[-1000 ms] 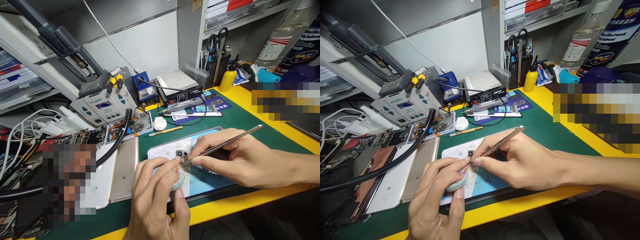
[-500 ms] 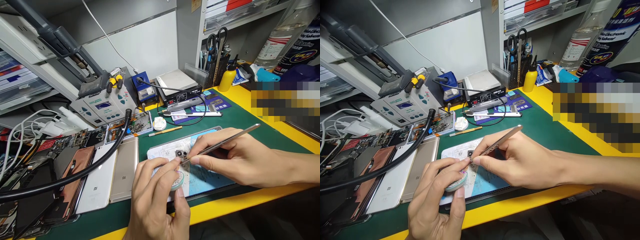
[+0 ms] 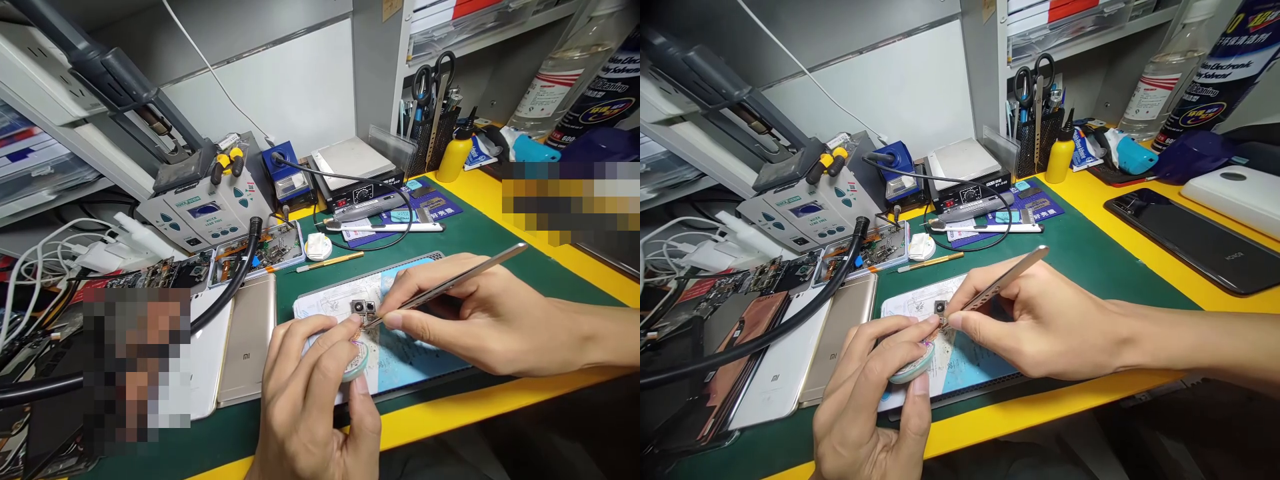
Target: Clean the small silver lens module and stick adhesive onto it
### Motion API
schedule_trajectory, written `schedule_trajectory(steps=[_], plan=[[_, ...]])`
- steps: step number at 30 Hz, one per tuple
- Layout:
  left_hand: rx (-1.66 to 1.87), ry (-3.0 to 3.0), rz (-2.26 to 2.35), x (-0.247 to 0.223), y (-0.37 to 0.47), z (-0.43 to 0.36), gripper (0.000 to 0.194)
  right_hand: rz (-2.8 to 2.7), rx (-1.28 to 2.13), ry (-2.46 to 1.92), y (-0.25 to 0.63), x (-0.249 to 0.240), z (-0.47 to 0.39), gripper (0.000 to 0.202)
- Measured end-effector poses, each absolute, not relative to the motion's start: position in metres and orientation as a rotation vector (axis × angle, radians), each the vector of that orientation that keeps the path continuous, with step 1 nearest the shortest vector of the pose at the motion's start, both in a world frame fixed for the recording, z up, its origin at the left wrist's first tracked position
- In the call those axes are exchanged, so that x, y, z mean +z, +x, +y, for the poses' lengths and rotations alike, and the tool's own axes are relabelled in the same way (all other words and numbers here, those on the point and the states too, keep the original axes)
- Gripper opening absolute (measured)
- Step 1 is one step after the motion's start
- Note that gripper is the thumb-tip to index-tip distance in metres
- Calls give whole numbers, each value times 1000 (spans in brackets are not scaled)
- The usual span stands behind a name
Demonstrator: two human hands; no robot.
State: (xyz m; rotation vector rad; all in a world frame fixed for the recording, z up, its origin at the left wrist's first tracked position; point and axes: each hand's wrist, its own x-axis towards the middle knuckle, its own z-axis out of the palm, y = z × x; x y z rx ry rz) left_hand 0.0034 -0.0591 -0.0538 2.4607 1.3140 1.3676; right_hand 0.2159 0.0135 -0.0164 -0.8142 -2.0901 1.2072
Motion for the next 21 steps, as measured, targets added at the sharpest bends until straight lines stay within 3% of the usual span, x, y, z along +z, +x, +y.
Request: schedule_trajectory(steps=[21], plan=[[1368,2436,1300,-52,4,-60,35,-2116,1143,-799,215,-15,13,12]])
